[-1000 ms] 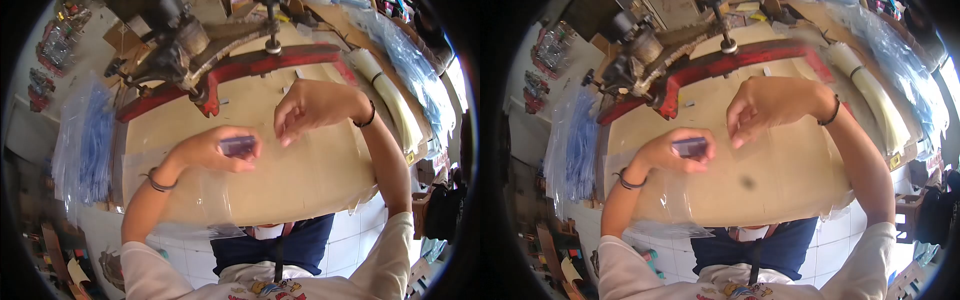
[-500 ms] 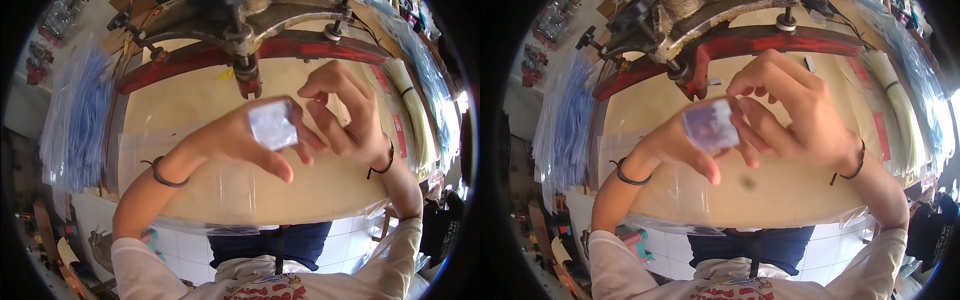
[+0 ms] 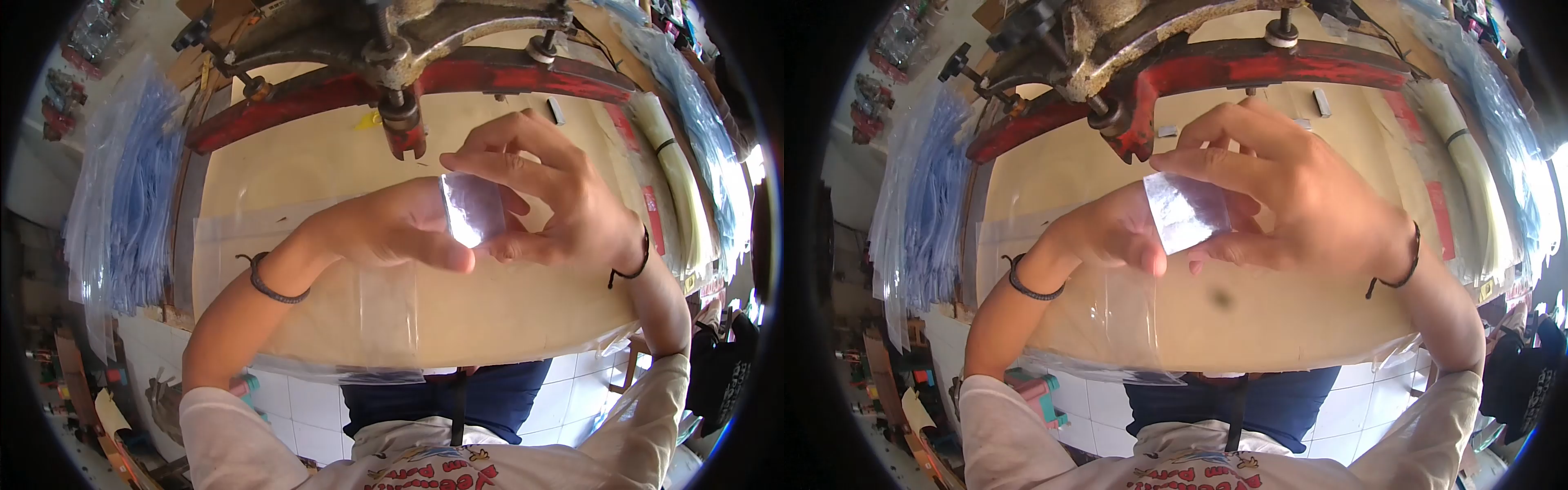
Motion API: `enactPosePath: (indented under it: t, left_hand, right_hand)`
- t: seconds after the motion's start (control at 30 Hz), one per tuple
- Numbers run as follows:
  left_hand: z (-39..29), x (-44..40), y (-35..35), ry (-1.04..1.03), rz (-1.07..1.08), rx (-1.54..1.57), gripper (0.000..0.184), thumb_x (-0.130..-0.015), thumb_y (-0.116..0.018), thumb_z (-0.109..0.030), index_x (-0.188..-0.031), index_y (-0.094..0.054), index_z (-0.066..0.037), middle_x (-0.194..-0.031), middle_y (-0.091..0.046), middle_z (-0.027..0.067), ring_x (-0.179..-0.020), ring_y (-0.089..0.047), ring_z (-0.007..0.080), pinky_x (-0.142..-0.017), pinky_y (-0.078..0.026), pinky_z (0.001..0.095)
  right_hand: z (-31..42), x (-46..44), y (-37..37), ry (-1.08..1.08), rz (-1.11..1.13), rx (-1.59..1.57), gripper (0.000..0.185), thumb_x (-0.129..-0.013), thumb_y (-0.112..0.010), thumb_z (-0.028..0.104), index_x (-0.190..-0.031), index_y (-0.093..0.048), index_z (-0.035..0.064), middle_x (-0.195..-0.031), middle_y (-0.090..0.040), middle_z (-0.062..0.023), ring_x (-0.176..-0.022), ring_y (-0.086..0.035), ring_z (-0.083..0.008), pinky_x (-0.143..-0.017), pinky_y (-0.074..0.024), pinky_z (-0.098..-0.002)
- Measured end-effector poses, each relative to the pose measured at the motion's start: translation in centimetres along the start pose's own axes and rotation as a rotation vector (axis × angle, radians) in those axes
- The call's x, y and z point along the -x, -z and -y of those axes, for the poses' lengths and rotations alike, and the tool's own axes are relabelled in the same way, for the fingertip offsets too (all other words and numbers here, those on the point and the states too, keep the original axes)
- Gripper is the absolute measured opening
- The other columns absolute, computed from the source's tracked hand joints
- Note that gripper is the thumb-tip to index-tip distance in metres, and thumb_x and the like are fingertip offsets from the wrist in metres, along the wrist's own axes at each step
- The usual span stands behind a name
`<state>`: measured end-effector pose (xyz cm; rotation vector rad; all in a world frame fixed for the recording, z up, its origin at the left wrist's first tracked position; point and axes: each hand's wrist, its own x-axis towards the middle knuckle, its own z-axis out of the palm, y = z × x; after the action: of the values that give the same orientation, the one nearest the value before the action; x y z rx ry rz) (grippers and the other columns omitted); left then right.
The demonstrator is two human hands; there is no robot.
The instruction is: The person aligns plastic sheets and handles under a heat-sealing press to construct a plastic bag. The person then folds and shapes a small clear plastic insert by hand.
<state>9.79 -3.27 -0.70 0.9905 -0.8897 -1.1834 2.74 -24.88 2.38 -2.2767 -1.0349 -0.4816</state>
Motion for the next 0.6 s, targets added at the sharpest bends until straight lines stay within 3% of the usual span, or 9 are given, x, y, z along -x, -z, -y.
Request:
enactPosePath:
  t: [0.2, 0.4, 0.5, 0.6]
  left_hand:
    - [0.5, 0.1, 0.3, -0.006, 0.027, -0.011, 0.046, -0.093, -0.074, -0.029, -0.125, -0.056, -0.001, -0.119, -0.059, 0.0048, -0.111, -0.061, 0.0163, -0.097, -0.049, 0.0336]
    - [0.0, -0.2, -0.5, 0.036, -0.078, -0.085, 0.043, -0.093, -0.074, -0.028, -0.122, -0.057, -0.001, -0.11, -0.064, 0.0055, -0.102, -0.067, 0.0178, -0.084, -0.055, 0.0322]
    - [0.3, -0.3, -0.3, 0.034, -0.079, -0.109, 0.067, -0.086, -0.078, -0.045, -0.129, -0.053, -0.001, -0.113, -0.065, 0.0102, -0.106, -0.068, 0.0251, -0.079, -0.057, 0.0334]
    - [0.7, -0.4, -0.1, 0.011, -0.069, -0.097, 0.065, -0.087, -0.077, -0.045, -0.127, -0.054, 0.001, -0.112, -0.065, 0.0102, -0.106, -0.068, 0.0255, -0.081, -0.057, 0.0337]
  right_hand:
    - [-0.9, 0.2, 0.8, 0.027, 0.059, -0.046, 0.066, -0.062, -0.088, 0.023, -0.124, -0.071, 0.0087, -0.115, -0.061, -0.0084, -0.1, -0.059, -0.0258, -0.082, -0.0512, -0.0373]
    - [-1.3, -0.1, 1.0, 0.077, 0.042, -0.012, 0.065, -0.061, -0.089, 0.022, -0.122, -0.072, 0.0084, -0.113, -0.064, -0.0079, -0.096, -0.061, -0.0244, -0.077, -0.0531, -0.0359]
    - [-1.5, 0.1, 0.6, 0.084, 0.003, 0.001, 0.065, -0.06, -0.09, 0.022, -0.121, -0.072, 0.0081, -0.111, -0.066, -0.008, -0.093, -0.063, -0.0244, -0.075, -0.054, -0.0364]
    - [-1.6, 0.2, 0.7, 0.092, -0.003, 0.042, 0.064, -0.06, -0.09, 0.024, -0.119, -0.073, 0.0074, -0.109, -0.067, -0.0084, -0.093, -0.065, -0.0247, -0.076, -0.0549, -0.037]
